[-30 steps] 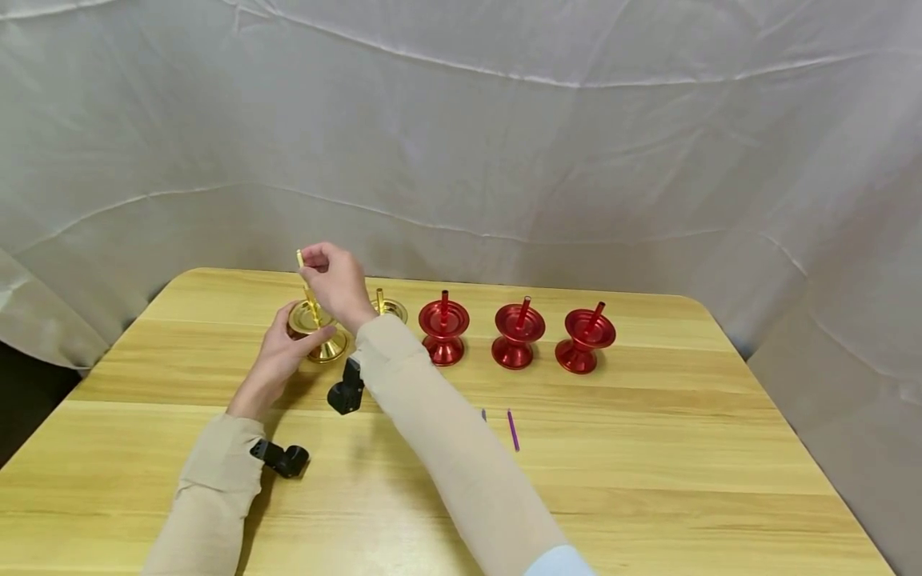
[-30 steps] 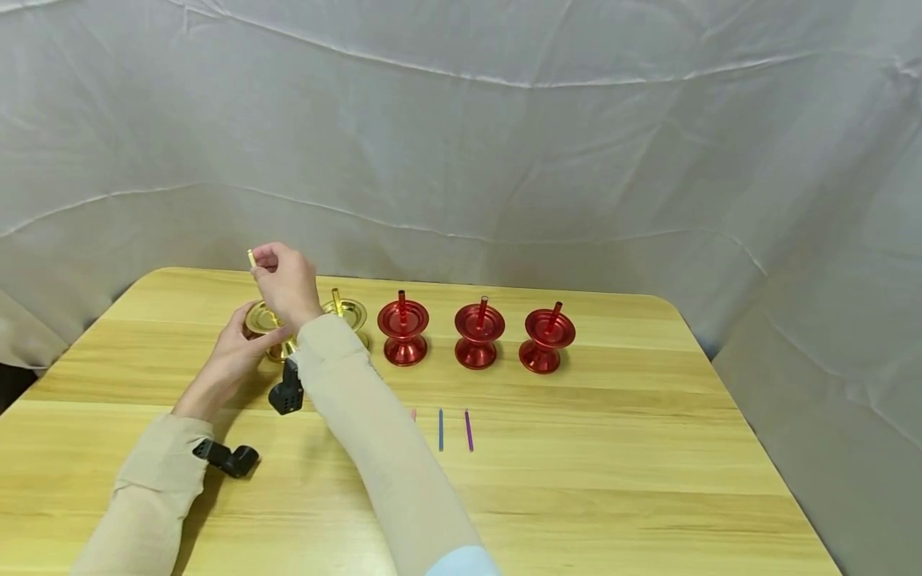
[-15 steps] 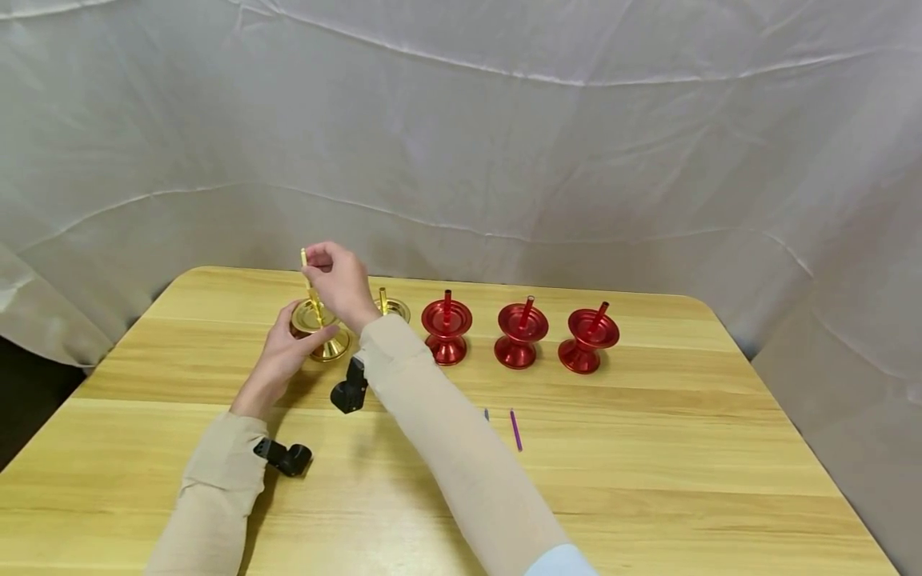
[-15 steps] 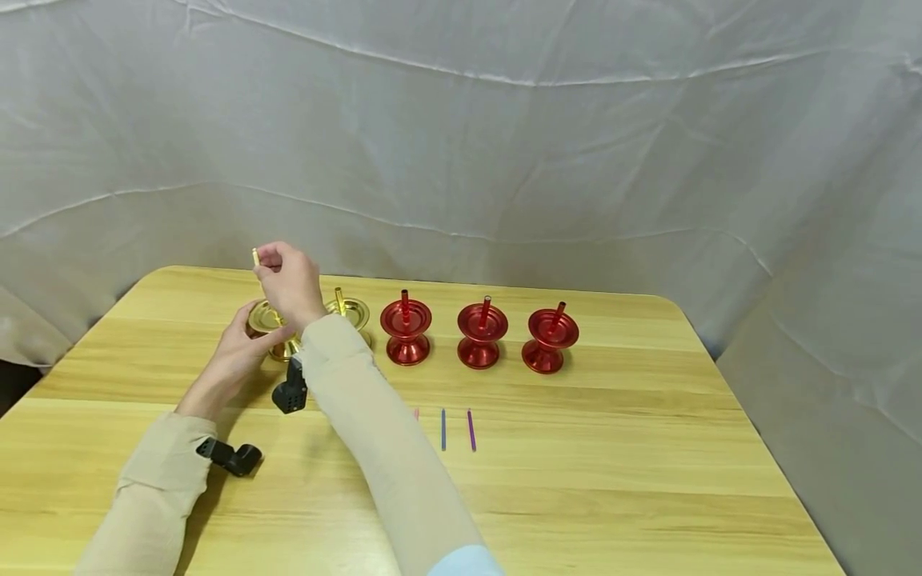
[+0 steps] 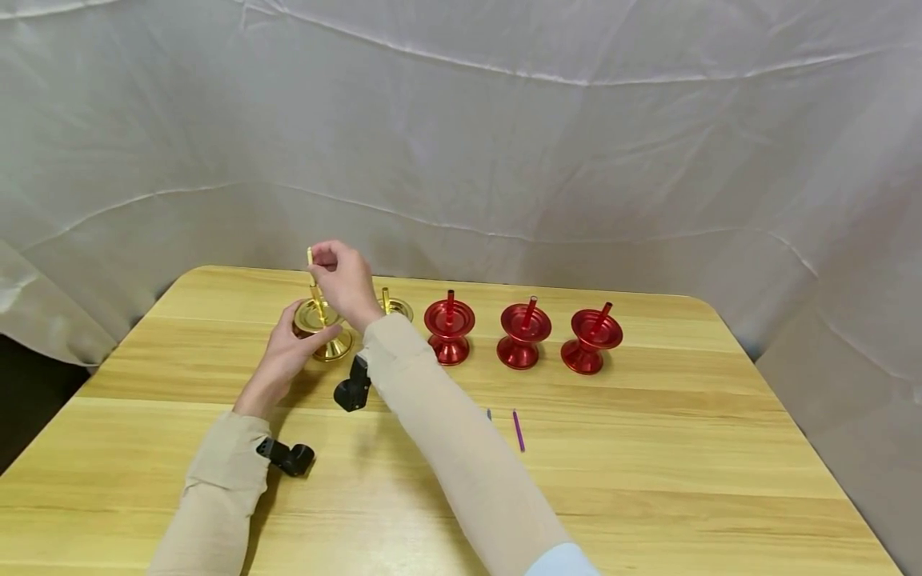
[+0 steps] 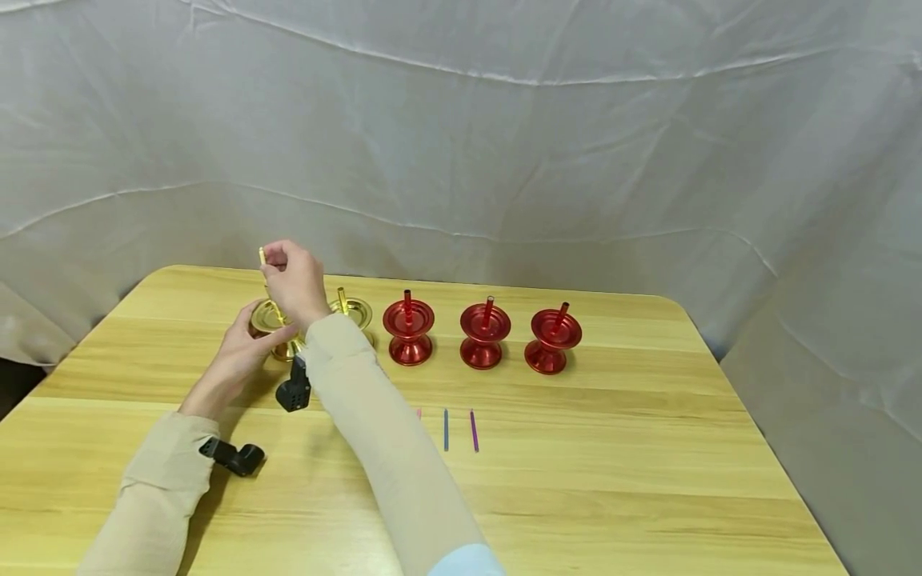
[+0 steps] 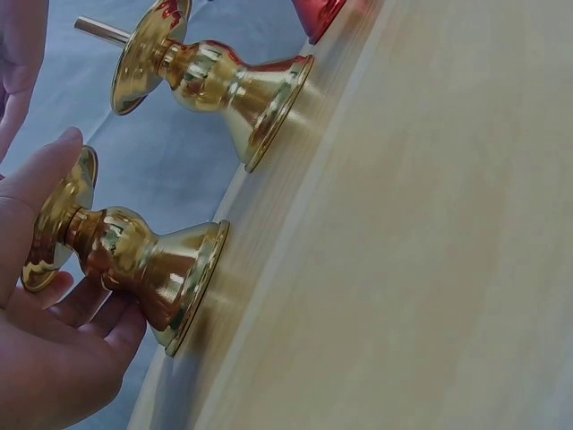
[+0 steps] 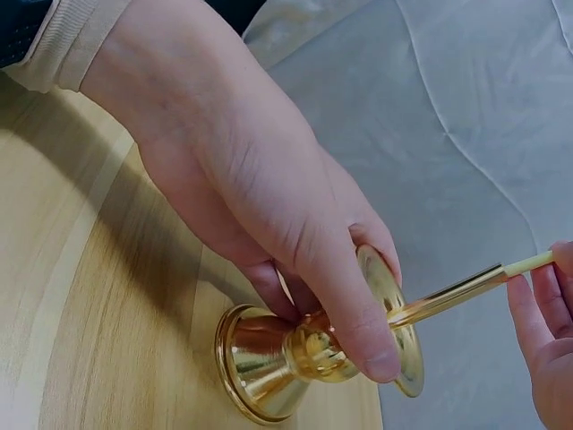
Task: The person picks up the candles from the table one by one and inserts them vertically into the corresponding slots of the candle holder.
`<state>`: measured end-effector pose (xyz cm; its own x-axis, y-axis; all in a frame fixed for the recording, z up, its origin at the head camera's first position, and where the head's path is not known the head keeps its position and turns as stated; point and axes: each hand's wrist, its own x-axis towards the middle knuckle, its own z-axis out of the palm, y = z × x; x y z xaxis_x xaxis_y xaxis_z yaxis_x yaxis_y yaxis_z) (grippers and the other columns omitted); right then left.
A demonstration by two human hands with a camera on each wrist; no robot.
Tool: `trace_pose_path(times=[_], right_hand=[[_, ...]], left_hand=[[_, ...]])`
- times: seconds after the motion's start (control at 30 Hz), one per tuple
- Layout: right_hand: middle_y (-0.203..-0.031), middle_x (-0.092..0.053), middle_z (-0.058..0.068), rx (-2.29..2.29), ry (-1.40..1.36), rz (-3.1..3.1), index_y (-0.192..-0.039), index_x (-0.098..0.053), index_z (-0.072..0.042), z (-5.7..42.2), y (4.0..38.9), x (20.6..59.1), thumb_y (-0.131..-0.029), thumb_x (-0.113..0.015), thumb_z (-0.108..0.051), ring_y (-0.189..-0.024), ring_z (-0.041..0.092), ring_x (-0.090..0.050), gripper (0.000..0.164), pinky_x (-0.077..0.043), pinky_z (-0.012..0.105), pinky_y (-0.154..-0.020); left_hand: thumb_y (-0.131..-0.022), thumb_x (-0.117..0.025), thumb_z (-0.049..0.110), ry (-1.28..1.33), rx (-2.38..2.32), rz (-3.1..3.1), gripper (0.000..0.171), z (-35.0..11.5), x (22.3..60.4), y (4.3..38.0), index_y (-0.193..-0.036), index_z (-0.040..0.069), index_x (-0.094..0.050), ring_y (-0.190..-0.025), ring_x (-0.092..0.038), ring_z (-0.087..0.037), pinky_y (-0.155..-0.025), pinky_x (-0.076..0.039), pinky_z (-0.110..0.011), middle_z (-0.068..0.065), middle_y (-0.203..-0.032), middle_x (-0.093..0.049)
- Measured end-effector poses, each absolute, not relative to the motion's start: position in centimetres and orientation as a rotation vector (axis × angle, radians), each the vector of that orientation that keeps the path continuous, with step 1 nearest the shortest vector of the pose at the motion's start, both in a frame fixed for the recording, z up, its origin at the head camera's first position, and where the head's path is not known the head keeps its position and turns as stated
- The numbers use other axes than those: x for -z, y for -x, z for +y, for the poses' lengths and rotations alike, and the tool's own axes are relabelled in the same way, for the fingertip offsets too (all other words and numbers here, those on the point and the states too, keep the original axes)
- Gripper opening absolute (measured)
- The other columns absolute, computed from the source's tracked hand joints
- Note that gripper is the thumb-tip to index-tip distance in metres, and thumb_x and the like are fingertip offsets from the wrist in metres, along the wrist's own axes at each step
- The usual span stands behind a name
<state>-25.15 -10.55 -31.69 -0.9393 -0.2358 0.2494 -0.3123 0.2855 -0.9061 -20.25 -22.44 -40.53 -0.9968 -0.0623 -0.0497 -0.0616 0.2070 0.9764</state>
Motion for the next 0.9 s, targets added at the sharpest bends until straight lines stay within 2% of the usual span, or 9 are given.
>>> trace_pose_path(times=[0.2, 0.5, 0.73, 0.9], right_hand=[[-0.094, -0.066, 0.001, -1.741, -0.54, -2.496, -0.105, -0.067, -0.005, -10.4, 25.1, 32.0, -0.092, -0.065, -0.006, -0.083, 0.005, -0.058, 0.013, -0.045, 0.01, -0.072], [-0.09, -0.065, -0.003, -1.681, -0.583, -2.57, -0.103, -0.067, -0.006, -10.3, 25.0, 32.3, -0.093, -0.065, -0.009, -0.081, 0.004, -0.057, 0.01, -0.045, 0.01, -0.07], [-0.095, -0.068, 0.003, -1.714, -0.552, -2.579, -0.112, -0.065, -0.001, -10.0, 24.8, 32.9, -0.092, -0.064, -0.006, -0.084, 0.008, -0.06, 0.021, -0.046, 0.011, -0.072], [-0.102, -0.067, 0.002, -1.742, -0.558, -2.56, -0.118, -0.063, -0.002, -10.1, 24.4, 32.6, -0.092, -0.065, -0.008, -0.09, 0.007, -0.06, 0.026, -0.046, 0.011, -0.077]], left_hand=[[-0.092, -0.067, 0.026, -0.123, 1.98, -2.446, 0.089, -22.5, 40.7, 20.4, -0.154, 0.005, -0.006, -0.135, -0.028, -0.033, -0.112, -0.025, -0.047, -0.022, -0.152, -0.024], [-0.093, -0.065, 0.025, -0.12, 1.975, -2.465, 0.087, -22.4, 41.0, 20.7, -0.154, 0.004, -0.006, -0.134, -0.029, -0.034, -0.111, -0.027, -0.047, -0.023, -0.152, -0.023], [-0.093, -0.065, 0.024, -0.128, 1.978, -2.459, 0.087, -22.6, 41.0, 20.6, -0.154, 0.004, -0.007, -0.133, -0.029, -0.035, -0.11, -0.028, -0.047, -0.024, -0.151, -0.025], [-0.093, -0.066, 0.027, -0.123, 1.961, -2.461, 0.088, -22.9, 40.7, 20.4, -0.154, 0.004, -0.006, -0.133, -0.031, -0.034, -0.109, -0.029, -0.045, -0.023, -0.15, -0.026]])
